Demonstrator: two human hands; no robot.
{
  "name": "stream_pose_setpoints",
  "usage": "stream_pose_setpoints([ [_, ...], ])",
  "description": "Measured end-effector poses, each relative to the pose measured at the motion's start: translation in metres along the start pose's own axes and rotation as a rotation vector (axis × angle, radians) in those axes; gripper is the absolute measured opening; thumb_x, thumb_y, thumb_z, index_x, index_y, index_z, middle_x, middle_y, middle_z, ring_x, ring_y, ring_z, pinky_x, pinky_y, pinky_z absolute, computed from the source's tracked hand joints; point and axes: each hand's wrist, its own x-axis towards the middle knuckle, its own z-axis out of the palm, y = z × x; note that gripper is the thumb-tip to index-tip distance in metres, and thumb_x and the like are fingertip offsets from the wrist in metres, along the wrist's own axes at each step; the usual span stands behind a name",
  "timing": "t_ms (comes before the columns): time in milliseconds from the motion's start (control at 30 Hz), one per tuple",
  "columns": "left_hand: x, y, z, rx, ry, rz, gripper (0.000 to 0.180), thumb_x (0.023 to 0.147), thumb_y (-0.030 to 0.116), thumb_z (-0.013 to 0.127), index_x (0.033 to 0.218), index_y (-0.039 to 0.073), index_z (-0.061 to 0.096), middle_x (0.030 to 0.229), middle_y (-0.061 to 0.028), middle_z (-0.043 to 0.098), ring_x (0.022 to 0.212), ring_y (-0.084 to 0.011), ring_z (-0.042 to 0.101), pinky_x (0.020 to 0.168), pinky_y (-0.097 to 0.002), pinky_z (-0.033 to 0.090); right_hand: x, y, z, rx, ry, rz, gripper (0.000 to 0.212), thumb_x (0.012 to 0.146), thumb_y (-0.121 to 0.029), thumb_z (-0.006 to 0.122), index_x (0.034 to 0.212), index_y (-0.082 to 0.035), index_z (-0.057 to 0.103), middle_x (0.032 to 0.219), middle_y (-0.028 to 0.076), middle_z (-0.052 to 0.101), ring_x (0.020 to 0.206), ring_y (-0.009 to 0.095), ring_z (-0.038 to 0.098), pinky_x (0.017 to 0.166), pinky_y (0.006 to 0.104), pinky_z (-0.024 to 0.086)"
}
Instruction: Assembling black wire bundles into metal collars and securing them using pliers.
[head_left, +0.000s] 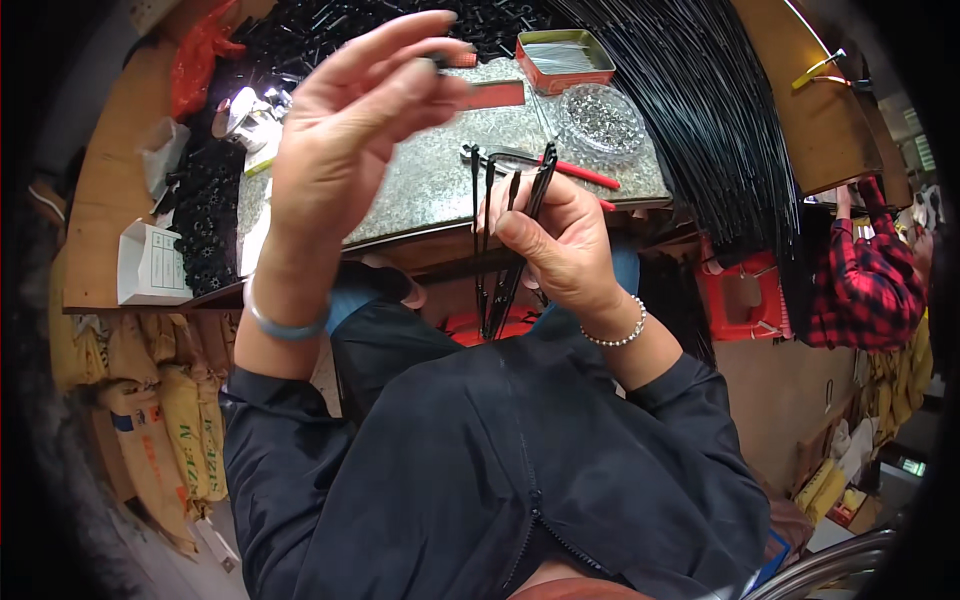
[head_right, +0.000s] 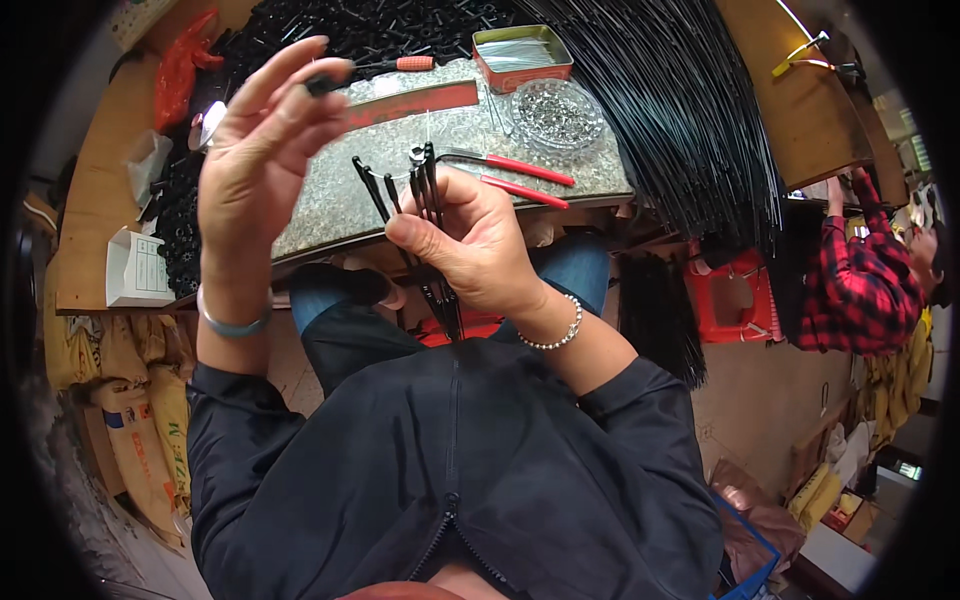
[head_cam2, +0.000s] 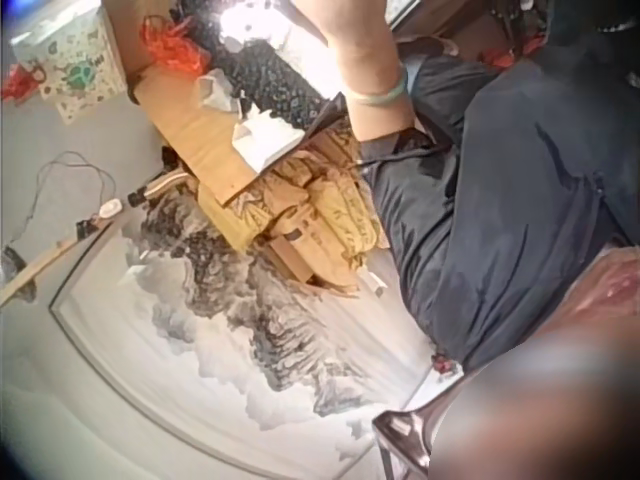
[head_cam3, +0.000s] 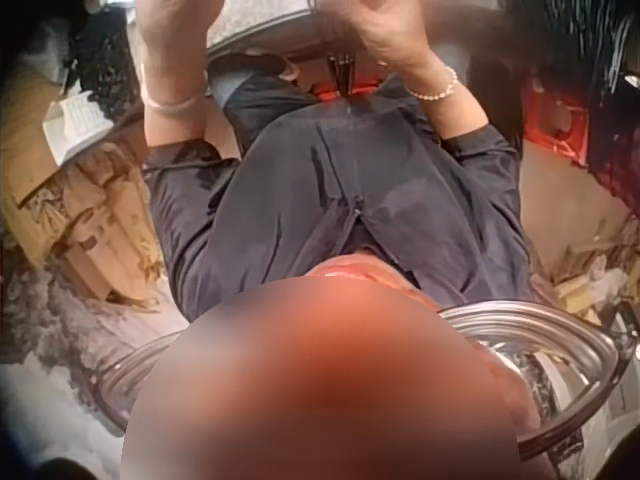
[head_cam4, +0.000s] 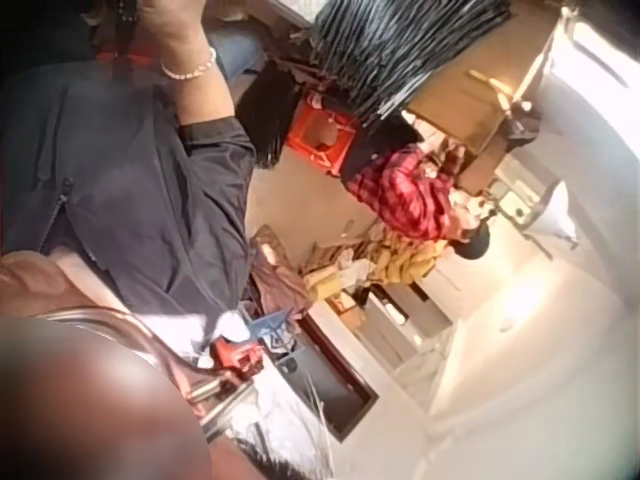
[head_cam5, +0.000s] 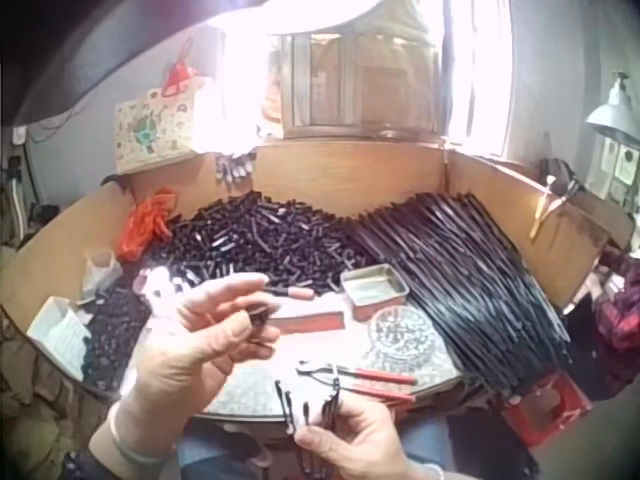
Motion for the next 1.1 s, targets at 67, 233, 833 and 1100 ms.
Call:
stream_pose_setpoints([
  [67, 0.004, -0.009, 0.013, -0.066, -0.081, -0.088, 0.035, 0.09, 0.007, 0.048, 0.124, -0.003, 0.046, 0.122, -0.0204, 0.051, 0.097, -0.0171, 0.06, 0.085, -0.0273, 0.05, -0.001, 0.001, 0.001, 0.014, 0.015, -0.004, 0.013, 0.084, -0.011, 0.064, 0.082, -0.004, 0.053, 0.083, 0.002, 0.055, 0.076, 0.009, 0.05, 0.071, 0.0231, 0.042],
  [233, -0.002, -0.022, 0.024, -0.227, -0.17, -0.17, 0.033, 0.09, 0.009, 0.051, 0.121, -0.003, 0.049, 0.118, -0.019, 0.054, 0.096, -0.0157, 0.06, 0.085, -0.0264, 0.049, -0.005, -0.001, 0.001, 0.033, 0.066, 0.014, 0.013, 0.084, -0.011, 0.064, 0.084, -0.004, 0.054, 0.084, 0.001, 0.056, 0.074, 0.007, 0.051, 0.07, 0.0211, 0.043],
  [833, -0.021, -0.026, 0.027, -0.036, 0.018, -0.149, 0.026, 0.087, 0.007, 0.055, 0.11, -0.004, 0.057, 0.106, -0.0154, 0.061, 0.086, -0.0159, 0.062, 0.078, -0.028, 0.051, -0.007, -0.001, 0.004, -0.027, 0.107, -0.02, 0.009, 0.084, -0.009, 0.064, 0.085, -0.004, 0.057, 0.081, -0.001, 0.059, 0.071, 0.004, 0.053, 0.066, 0.0191, 0.044],
  [1100, -0.027, -0.022, 0.026, 0.123, -0.065, -0.122, 0.032, 0.078, 0.004, 0.064, 0.109, -0.004, 0.057, 0.108, -0.0156, 0.059, 0.092, -0.0167, 0.059, 0.079, -0.0274, 0.049, -0.005, 0.0, 0.01, 0.039, 0.143, -0.046, 0.011, 0.082, -0.006, 0.066, 0.085, -0.002, 0.057, 0.074, -0.002, 0.057, 0.064, 0.001, 0.051, 0.055, 0.0156, 0.043],
])
